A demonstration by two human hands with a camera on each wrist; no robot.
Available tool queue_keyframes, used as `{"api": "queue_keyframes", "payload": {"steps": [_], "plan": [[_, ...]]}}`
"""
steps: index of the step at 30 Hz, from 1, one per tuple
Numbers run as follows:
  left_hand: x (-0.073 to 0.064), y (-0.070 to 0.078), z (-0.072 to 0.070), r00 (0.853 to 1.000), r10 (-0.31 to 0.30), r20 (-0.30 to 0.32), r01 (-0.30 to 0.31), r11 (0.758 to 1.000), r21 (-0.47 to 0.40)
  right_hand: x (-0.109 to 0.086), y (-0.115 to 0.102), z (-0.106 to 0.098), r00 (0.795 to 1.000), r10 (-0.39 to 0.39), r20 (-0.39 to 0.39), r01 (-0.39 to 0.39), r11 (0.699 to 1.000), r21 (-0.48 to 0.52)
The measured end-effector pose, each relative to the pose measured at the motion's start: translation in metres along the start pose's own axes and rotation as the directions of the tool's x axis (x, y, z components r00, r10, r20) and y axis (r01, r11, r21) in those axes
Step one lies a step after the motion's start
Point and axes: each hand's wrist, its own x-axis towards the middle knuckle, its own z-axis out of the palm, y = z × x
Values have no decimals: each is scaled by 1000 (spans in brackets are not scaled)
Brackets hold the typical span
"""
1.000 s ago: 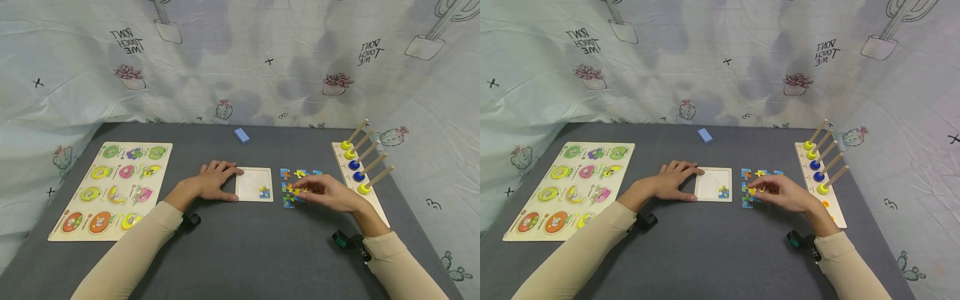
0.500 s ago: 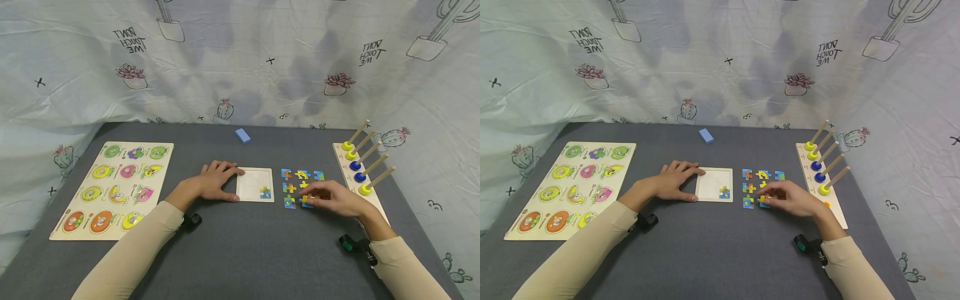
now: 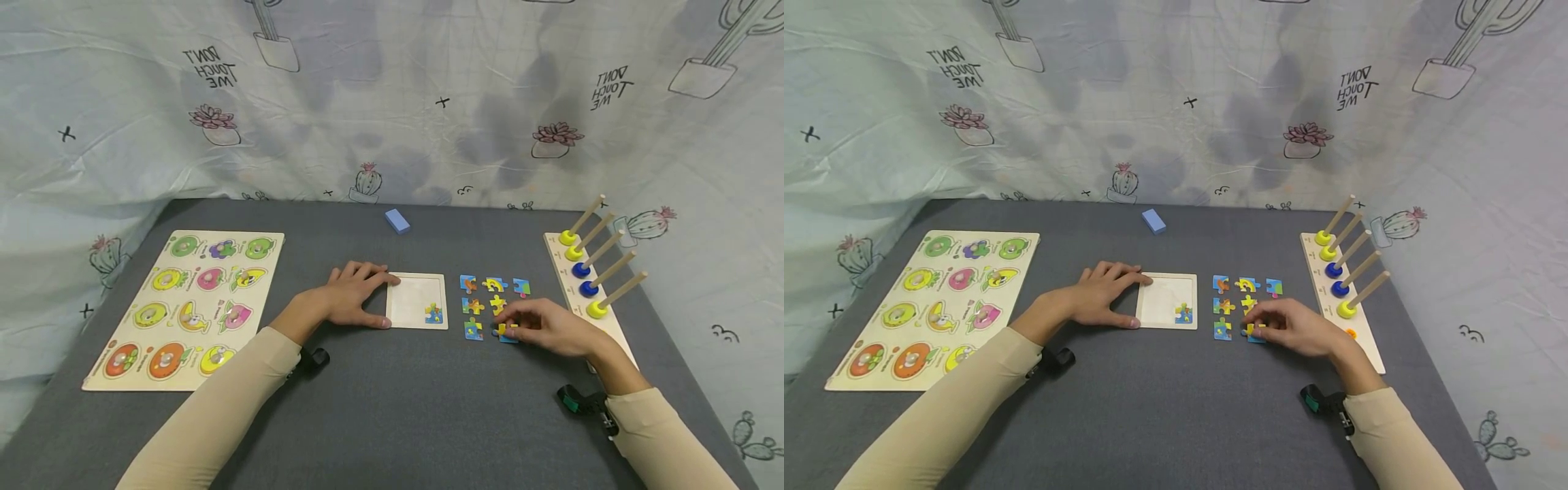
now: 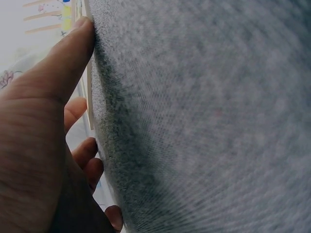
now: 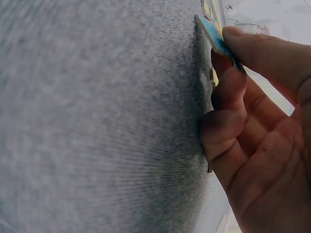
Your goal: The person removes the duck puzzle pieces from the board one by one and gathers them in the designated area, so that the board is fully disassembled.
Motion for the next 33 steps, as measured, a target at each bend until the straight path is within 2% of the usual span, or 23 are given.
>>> {"api": "queue_keyframes", "payload": {"steps": [6,10,24,33], "plan": [[-2,5,-5,1000,-9,8,9,1000,22,-1,-1,0,1000,12,-28,-14,998,-61],[-1,5,-4,1000,-10,5,10,999,31,-2,0,0,999,-13,-47,8,995,-98],[2,1,1,1000,6,-12,-6,1000,11,-1,1,1,994,-36,-99,21,989,-147],[2,0,2,1000,1,-8,-1,1000,13,1,0,0,997,7,-82,-20,986,-164]]}}
